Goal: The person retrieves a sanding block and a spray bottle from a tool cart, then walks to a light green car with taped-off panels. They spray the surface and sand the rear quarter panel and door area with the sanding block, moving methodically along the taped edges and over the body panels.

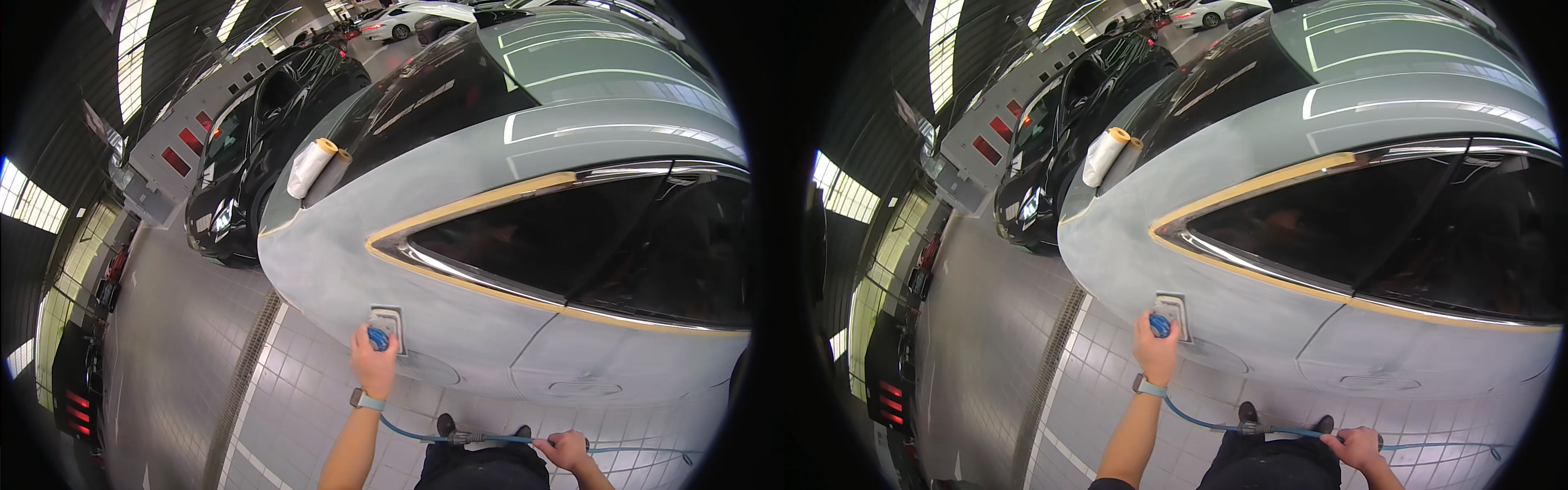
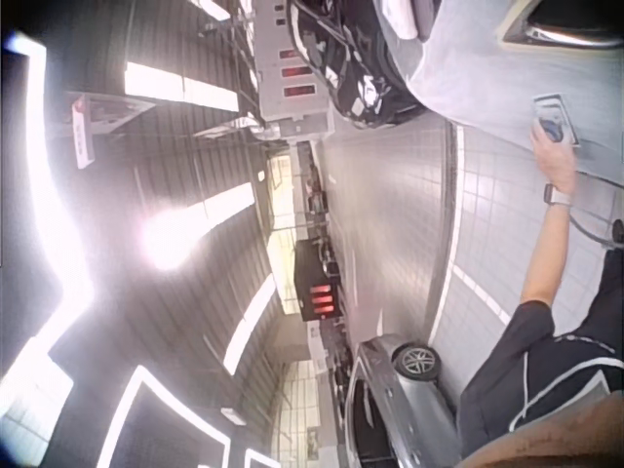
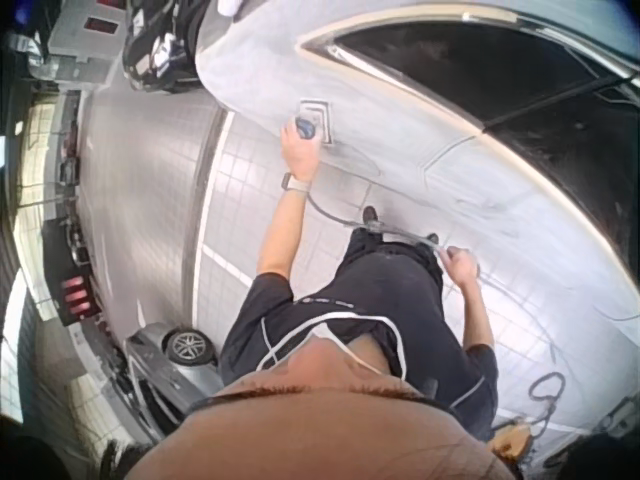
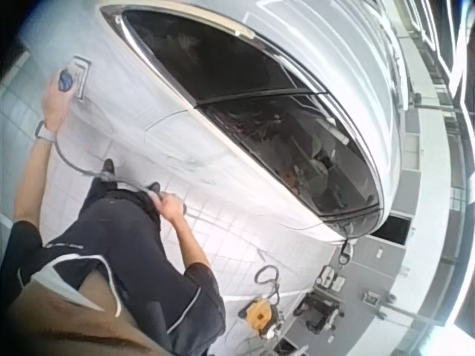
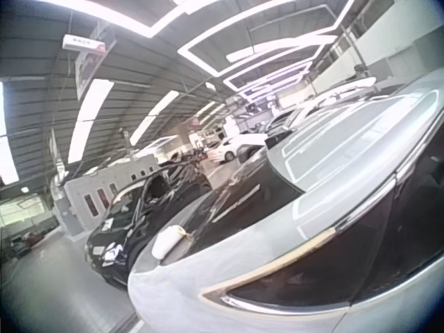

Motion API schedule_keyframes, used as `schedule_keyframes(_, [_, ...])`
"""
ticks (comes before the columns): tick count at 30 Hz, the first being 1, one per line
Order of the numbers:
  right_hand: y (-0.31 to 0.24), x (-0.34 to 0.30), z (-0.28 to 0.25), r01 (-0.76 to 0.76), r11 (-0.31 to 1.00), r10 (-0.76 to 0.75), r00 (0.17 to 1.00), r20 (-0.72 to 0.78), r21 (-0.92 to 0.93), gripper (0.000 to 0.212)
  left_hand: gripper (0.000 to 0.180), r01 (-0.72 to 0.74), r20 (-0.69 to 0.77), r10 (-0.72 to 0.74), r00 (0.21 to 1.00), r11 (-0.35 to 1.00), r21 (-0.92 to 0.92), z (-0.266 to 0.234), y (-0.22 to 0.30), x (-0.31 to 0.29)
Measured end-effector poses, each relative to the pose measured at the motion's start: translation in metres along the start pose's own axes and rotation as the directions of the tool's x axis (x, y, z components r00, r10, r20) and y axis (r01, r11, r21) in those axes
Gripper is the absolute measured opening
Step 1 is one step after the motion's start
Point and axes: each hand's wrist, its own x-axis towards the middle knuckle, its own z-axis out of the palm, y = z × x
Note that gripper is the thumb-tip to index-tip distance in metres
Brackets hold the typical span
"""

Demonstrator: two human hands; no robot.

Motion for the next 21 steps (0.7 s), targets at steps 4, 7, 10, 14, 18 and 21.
schedule_keyframes(4, [-0.059,0.017,0.020,0.074,0.996,-0.071,0.996,-0.050,0.051,0.063,0.053,0.031,0.007,-0.031,0.999,1.000,0.004,-0.012,-0.063,0.050])
schedule_keyframes(7, [-0.106,0.031,0.034,0.098,0.994,-0.096,0.995,-0.038,0.044,0.062,0.053,0.037,0.005,-0.037,0.999,0.999,-0.016,-0.019,-0.115,0.085])
schedule_keyframes(10, [-0.155,0.052,0.041,0.165,0.985,-0.163,0.986,-0.041,0.052,0.062,0.053,0.038,-0.020,-0.039,0.999,0.998,-0.045,-0.023,-0.164,0.119])
schedule_keyframes(14, [-0.235,0.083,0.043,0.250,0.952,-0.255,0.967,0.005,0.177,0.063,0.054,0.055,-0.010,-0.056,0.998,0.997,-0.059,-0.030,-0.229,0.162])
schedule_keyframes(18, [-0.300,0.103,0.039,0.178,0.941,-0.242,0.948,0.205,0.289,0.051,0.053,0.056,-0.011,-0.057,0.998,0.997,-0.052,-0.033,-0.294,0.211])
schedule_keyframes(21, [-0.328,0.118,0.049,0.206,0.928,-0.284,0.930,0.233,0.312,0.051,0.049,-0.006,-0.063,0.004,0.998,1.000,-0.028,-0.036,-0.330,0.252])
